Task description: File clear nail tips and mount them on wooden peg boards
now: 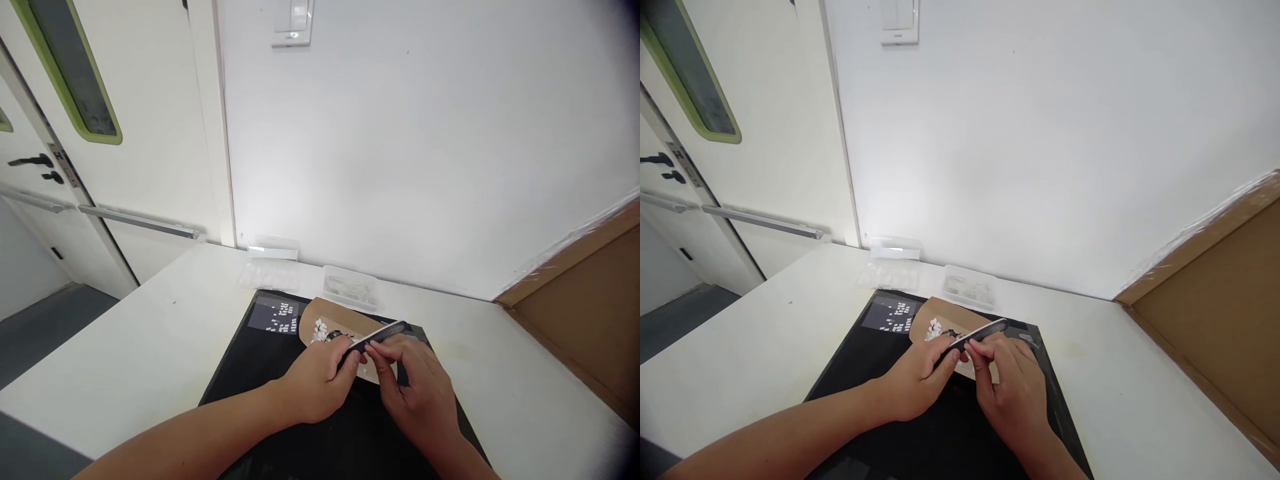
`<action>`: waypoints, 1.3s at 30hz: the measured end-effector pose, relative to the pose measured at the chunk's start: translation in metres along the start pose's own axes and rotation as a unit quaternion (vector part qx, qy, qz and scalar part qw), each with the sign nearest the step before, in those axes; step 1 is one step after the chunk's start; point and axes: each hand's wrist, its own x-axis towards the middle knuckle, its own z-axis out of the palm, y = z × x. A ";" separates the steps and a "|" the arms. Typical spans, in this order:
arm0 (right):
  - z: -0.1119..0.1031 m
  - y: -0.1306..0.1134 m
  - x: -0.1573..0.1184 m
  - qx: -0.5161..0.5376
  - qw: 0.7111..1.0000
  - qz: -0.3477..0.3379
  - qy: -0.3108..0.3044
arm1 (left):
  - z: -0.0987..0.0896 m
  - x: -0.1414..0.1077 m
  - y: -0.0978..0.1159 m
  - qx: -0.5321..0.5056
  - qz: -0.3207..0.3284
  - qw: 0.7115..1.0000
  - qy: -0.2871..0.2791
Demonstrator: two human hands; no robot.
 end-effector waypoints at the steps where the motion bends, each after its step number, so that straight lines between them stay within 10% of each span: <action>1: 0.000 0.000 0.000 -0.006 1.000 0.002 0.005 | 0.000 0.000 0.000 0.002 0.000 1.000 0.000; 39: -0.002 0.007 0.001 0.003 0.999 0.053 0.003 | -0.006 0.003 0.002 0.015 0.071 0.993 0.094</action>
